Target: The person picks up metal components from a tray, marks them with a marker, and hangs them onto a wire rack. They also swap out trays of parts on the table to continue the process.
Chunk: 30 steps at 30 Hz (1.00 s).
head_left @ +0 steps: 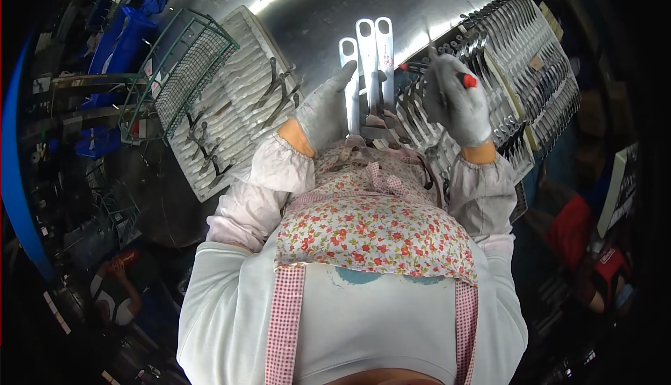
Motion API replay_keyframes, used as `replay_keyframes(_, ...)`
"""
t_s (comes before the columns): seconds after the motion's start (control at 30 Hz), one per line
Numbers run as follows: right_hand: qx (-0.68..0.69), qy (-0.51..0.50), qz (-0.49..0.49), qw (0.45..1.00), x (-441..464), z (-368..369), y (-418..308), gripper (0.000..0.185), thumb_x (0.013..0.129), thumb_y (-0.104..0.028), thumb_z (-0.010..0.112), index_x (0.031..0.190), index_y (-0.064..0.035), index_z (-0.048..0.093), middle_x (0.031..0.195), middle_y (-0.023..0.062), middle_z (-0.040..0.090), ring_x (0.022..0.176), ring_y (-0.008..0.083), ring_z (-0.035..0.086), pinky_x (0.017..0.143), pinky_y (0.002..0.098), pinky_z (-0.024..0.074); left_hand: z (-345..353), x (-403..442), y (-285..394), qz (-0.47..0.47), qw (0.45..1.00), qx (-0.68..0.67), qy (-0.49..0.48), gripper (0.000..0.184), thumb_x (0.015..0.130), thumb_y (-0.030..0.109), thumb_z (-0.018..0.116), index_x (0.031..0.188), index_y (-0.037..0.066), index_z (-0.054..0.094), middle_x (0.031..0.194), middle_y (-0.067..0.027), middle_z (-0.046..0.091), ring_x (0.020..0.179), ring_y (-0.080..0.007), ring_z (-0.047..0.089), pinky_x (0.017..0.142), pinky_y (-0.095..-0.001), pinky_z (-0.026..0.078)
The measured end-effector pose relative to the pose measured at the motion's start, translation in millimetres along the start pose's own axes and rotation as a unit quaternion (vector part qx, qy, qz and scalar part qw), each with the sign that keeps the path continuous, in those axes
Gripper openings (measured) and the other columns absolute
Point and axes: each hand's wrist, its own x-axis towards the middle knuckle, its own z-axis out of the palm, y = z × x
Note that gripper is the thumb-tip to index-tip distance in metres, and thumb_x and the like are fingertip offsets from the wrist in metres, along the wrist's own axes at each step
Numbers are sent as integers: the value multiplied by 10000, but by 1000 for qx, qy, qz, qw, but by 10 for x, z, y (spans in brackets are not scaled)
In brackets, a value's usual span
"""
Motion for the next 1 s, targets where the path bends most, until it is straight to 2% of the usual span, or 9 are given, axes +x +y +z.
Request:
replay_keyframes(0.07,80,-34,-23,996,-34,-160,41,339,981,-400,486,934,-69,542,526,-42,438,400,44,381,362,209,240,-56,-26,22,-20,1000,-3,0,646,935,548,447,1346,51,422,1160,-226,576,1025,-383,617,849,-502,532)
replay_keyframes(0.17,66,81,11,994,-131,-168,27,346,992,-395,462,957,-60,543,516,-12,435,376,58,346,368,215,235,-116,-34,43,-38,999,0,11,663,936,551,439,1374,56,383,1176,-266,549,1021,-421,610,826,-537,534)
replay_keyframes(0.4,97,128,18,987,-303,-301,197,336,1001,-360,455,972,-38,545,511,5,444,382,74,358,382,224,252,-209,160,58,-80,994,-65,-27,551,960,424,468,1345,36,396,1160,-293,538,969,-421,623,854,-532,526)
replay_keyframes(0.63,44,333,8,942,-951,-993,528,332,989,-345,490,960,-25,574,528,2,457,395,81,365,395,238,251,-498,694,-160,-156,980,46,118,523,867,302,670,1302,82,480,1052,-166,603,909,-345,649,753,-492,552)
replay_keyframes(0.77,72,457,29,886,-1549,-1263,692,251,985,-267,495,983,-33,587,559,1,465,403,79,373,386,237,238,-708,1269,-705,-221,950,151,162,398,883,279,648,1207,57,583,1113,-175,633,937,-295,649,788,-480,551)
replay_keyframes(0.83,42,550,50,832,-1755,-1194,701,238,981,-254,502,990,-36,596,570,-11,453,401,64,356,382,238,229,-408,1400,-883,-291,818,459,190,324,898,266,632,1099,12,636,909,-138,649,870,-260,660,697,-423,568)
replay_keyframes(0.87,27,591,45,805,-1868,-1226,825,246,981,-255,503,1003,-31,604,562,-24,432,402,52,340,382,237,217,-504,1501,-1113,-272,813,497,131,364,888,298,640,1111,10,644,935,-147,657,905,-256,652,725,-406,552)
replay_keyframes(0.93,56,564,73,821,-2147,-1377,1034,277,981,-263,502,1022,-17,621,548,-54,386,413,32,313,389,234,197,-416,1656,-1356,-232,778,574,103,483,838,389,679,1157,28,651,1072,-154,665,1006,-253,625,848,-348,485)
replay_keyframes(1.0,85,478,141,863,-2308,-1406,1032,328,985,-291,491,1024,-1,639,533,-76,345,427,23,296,399,232,184,-446,1688,-1535,-199,784,586,43,538,791,457,707,1110,25,671,1042,-137,677,959,-241,621,855,-339,470)
